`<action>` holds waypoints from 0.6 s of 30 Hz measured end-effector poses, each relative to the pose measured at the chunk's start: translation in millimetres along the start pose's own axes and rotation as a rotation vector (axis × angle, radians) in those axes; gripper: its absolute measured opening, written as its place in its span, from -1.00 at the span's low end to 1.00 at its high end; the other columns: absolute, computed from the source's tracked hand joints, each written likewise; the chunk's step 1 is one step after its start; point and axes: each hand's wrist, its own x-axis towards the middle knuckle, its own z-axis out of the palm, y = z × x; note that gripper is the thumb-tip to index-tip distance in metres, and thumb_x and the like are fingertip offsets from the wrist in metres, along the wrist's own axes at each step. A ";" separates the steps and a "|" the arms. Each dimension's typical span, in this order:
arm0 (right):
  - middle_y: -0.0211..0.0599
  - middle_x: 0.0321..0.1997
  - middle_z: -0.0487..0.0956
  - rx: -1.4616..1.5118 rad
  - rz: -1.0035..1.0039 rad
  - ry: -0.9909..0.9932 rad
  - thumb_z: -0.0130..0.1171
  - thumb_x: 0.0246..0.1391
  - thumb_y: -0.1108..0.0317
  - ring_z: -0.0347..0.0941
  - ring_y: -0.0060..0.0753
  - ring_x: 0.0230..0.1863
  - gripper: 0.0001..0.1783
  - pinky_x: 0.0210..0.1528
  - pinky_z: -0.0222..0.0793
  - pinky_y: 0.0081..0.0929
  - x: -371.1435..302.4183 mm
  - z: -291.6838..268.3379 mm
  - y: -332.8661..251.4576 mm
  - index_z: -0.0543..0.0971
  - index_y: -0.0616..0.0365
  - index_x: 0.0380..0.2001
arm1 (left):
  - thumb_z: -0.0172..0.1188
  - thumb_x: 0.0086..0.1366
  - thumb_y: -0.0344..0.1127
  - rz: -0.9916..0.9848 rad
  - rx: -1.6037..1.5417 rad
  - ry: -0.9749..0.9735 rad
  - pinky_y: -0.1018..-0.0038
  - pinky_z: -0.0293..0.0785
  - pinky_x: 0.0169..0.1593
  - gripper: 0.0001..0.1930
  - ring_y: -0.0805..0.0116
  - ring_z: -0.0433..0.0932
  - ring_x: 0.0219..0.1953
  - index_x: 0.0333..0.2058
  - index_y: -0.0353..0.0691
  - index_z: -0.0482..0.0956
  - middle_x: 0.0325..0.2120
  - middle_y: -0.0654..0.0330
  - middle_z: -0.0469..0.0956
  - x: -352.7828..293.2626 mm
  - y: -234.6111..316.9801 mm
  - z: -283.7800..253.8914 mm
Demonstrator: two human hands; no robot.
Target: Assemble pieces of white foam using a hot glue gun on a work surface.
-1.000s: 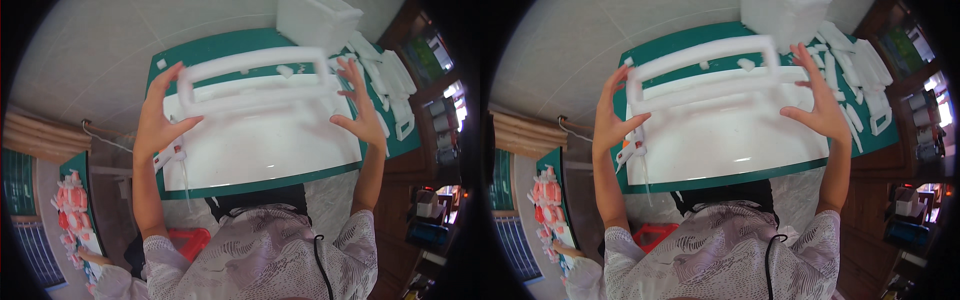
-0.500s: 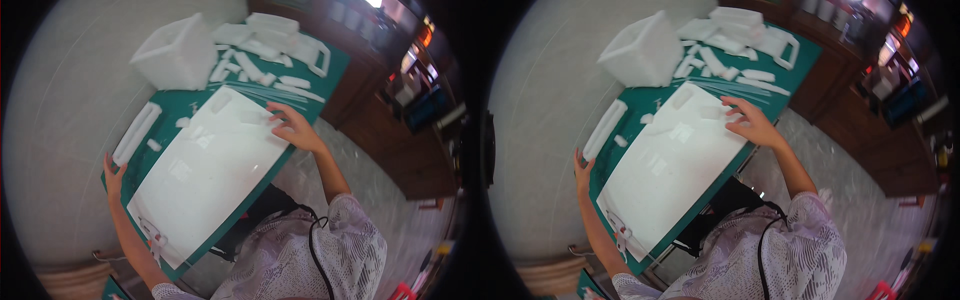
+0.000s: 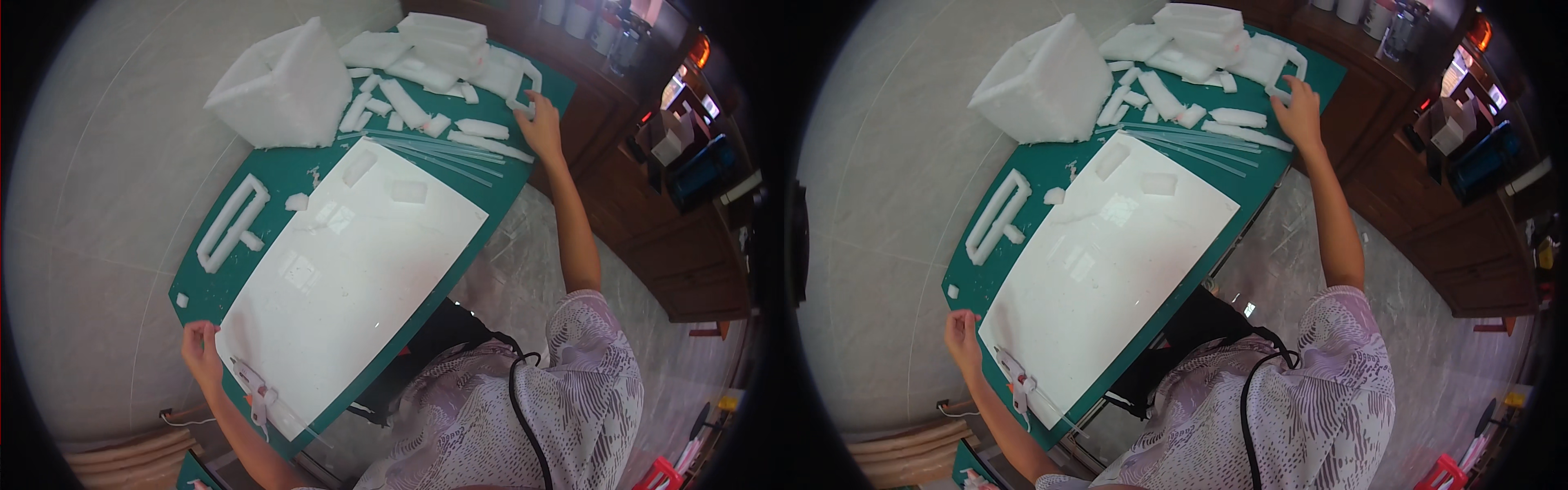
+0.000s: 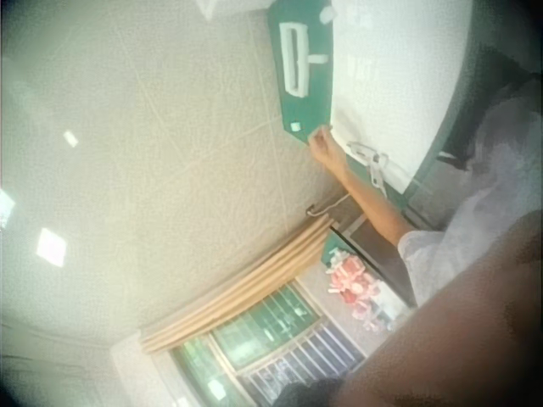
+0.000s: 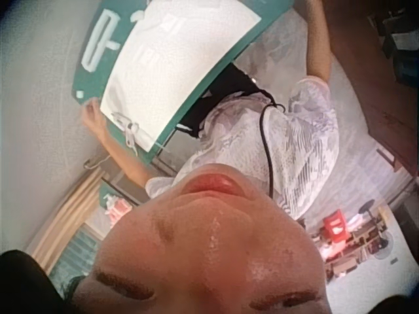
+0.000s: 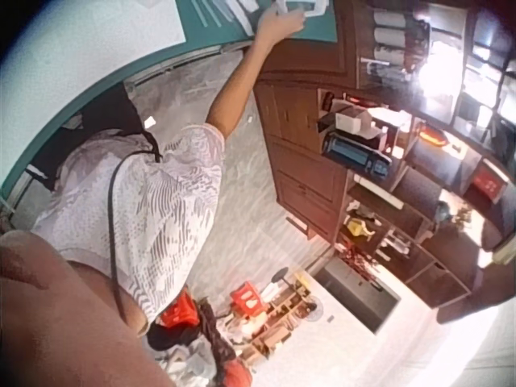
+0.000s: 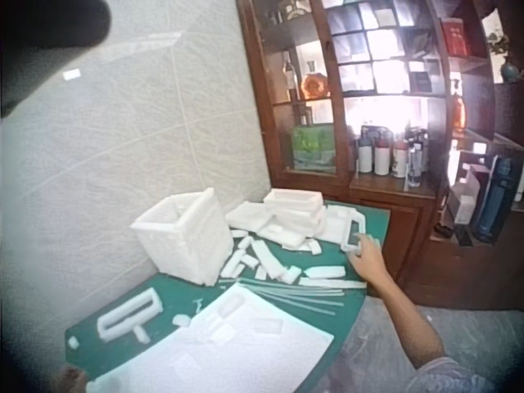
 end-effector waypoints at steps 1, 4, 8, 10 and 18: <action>-0.05 -0.13 0.59 -0.069 -0.053 0.022 0.31 -0.04 0.23 0.46 0.03 -0.07 -0.46 0.02 0.34 -0.15 8.3 12.3 7.1 0.48 0.16 0.04 | 0.09 0.36 -0.48 -0.051 -0.056 0.024 0.55 0.41 -0.13 -0.94 0.46 0.53 -0.31 -0.27 -0.36 0.48 -0.41 0.21 0.53 -14.7 4.1 -5.2; -0.10 -0.19 0.59 -0.124 0.075 -0.139 0.34 -0.06 0.18 0.47 0.03 -0.10 -0.39 -0.05 0.39 -0.09 24.0 30.9 13.3 0.45 0.09 0.09 | 0.10 0.35 -0.49 -0.133 -0.137 0.095 0.54 0.42 -0.13 -0.95 0.46 0.53 -0.30 -0.27 -0.36 0.48 -0.40 0.21 0.54 -49.6 13.4 -10.0; -0.16 -0.24 0.61 -0.160 0.051 -0.184 0.27 0.02 0.22 0.52 0.04 -0.13 -0.47 -0.08 0.44 -0.08 25.2 36.5 26.1 0.46 -0.08 0.11 | 0.13 0.33 -0.52 -0.166 -0.209 0.146 0.53 0.43 -0.11 -0.96 0.47 0.54 -0.27 -0.28 -0.36 0.49 -0.38 0.20 0.56 -74.0 33.1 -7.2; -0.14 -0.22 0.63 -0.149 0.027 -0.198 0.24 0.06 0.24 0.55 -0.02 -0.12 -0.56 -0.07 0.44 -0.13 25.0 32.3 27.2 0.50 -0.10 0.05 | 0.14 0.32 -0.52 -0.177 -0.228 0.165 0.53 0.43 -0.11 -0.96 0.47 0.54 -0.26 -0.28 -0.36 0.49 -0.38 0.20 0.57 -89.2 45.5 -6.6; -0.03 -0.18 0.63 0.066 -0.034 -0.064 0.16 0.18 0.38 0.58 -0.10 -0.12 -0.73 -0.06 0.44 -0.27 28.9 -16.6 -3.5 0.58 0.13 -0.05 | 0.15 0.31 -0.53 -0.150 -0.288 0.217 0.50 0.42 -0.04 -0.95 0.42 0.55 -0.25 -0.26 -0.38 0.52 -0.35 0.14 0.60 -147.8 73.9 19.3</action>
